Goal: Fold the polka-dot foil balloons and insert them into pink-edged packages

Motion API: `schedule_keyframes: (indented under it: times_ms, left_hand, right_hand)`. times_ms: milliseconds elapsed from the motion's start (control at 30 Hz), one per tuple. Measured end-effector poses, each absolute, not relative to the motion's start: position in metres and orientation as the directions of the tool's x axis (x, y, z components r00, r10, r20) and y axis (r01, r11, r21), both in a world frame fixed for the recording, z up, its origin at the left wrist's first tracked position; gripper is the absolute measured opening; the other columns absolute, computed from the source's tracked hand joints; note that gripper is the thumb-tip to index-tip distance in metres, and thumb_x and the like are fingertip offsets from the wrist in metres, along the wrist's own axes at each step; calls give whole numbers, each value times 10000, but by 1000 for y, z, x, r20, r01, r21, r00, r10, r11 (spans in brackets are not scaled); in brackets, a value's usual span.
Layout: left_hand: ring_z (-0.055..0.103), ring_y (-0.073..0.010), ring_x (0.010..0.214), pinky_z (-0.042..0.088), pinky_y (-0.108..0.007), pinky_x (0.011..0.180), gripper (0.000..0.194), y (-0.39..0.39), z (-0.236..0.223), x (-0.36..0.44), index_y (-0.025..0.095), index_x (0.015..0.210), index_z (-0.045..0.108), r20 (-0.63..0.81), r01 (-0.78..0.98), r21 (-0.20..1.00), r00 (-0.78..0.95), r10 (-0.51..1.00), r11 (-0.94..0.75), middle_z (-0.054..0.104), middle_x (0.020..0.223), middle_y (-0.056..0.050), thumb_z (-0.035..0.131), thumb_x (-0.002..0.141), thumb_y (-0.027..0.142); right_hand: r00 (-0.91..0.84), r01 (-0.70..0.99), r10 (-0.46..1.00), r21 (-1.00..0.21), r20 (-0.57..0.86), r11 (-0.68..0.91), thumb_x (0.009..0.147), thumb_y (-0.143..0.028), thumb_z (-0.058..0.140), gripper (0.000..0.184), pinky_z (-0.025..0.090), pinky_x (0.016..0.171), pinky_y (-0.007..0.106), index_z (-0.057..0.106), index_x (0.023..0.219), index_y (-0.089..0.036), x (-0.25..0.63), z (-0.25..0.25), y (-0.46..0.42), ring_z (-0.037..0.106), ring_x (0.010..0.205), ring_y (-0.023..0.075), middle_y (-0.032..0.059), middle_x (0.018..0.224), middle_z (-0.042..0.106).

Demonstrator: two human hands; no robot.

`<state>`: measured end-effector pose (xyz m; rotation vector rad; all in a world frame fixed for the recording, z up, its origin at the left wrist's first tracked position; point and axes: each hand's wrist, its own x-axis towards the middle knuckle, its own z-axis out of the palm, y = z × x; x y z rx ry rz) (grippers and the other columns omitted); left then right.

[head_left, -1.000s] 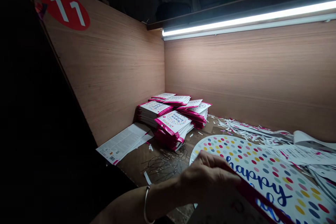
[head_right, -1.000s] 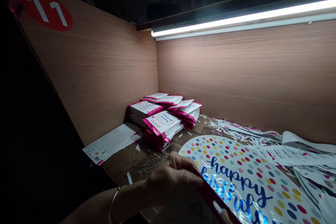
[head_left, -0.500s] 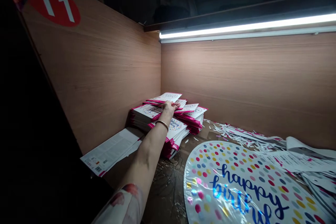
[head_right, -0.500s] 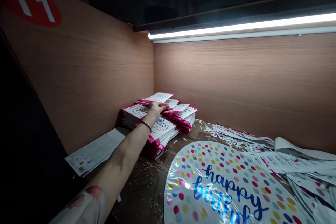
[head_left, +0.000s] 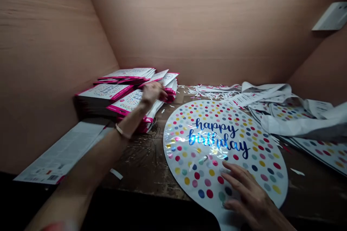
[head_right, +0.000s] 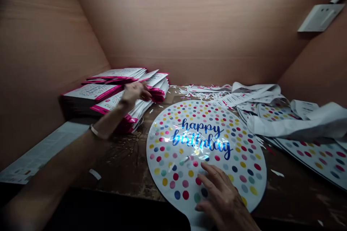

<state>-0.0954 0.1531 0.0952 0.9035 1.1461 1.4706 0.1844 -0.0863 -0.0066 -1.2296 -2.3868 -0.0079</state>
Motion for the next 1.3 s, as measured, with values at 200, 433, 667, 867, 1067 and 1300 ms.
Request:
schedule_keyframes:
  times_ms: [200,433,667,867,1067,1300]
  left_hand:
    - [318,-333,1308,166,-549,1070,325,43,-5,-43,166,1096,616,102,326,672,849,519,-665,506,1300,-141,630,804,308]
    - [286,-304,1329,149,-517,1074,363,42,-11,-43,146,1210,532,73,347,521,893,445,-780,450,1347,-159,415,931,347]
    - [260,-299,1341,123,-502,1080,332,43,-7,-43,176,1193,546,30,340,579,900,435,-741,445,1358,-132,405,934,330]
    - [268,-333,1325,200,-465,1058,469,44,5,-45,177,1187,532,3,311,581,923,384,-752,443,1352,-127,597,810,448]
    - [574,-157,729,430,-250,702,177,50,14,-45,146,772,588,20,559,480,763,646,-676,603,733,-11,423,836,139]
    - [547,-211,1020,405,-365,942,146,26,0,-95,148,856,560,229,460,351,802,551,-816,623,983,-91,414,850,148]
  right_hand:
    - [-392,706,877,-520,278,480,782,-252,641,308,508,858,394,630,1090,-256,175,-17,-92,528,1059,251,84,1139,571]
    - [-388,566,901,-721,194,399,818,-248,616,71,483,756,319,687,808,-243,171,-18,-77,553,860,182,24,870,596]
    - [-371,522,926,-811,62,264,872,-257,518,242,415,679,273,594,652,-190,166,-2,-57,538,734,135,1,768,574]
    - [-182,634,978,-772,-102,38,823,-344,486,335,333,542,260,437,533,-184,168,1,-12,442,567,124,-16,571,478]
    - [-119,607,989,-794,-85,5,846,-419,415,333,398,501,255,564,686,-169,183,17,23,509,550,143,11,606,556]
    - [-429,760,873,-428,233,488,758,-405,624,661,393,994,393,383,1358,-272,254,4,-66,429,1228,273,69,1354,460]
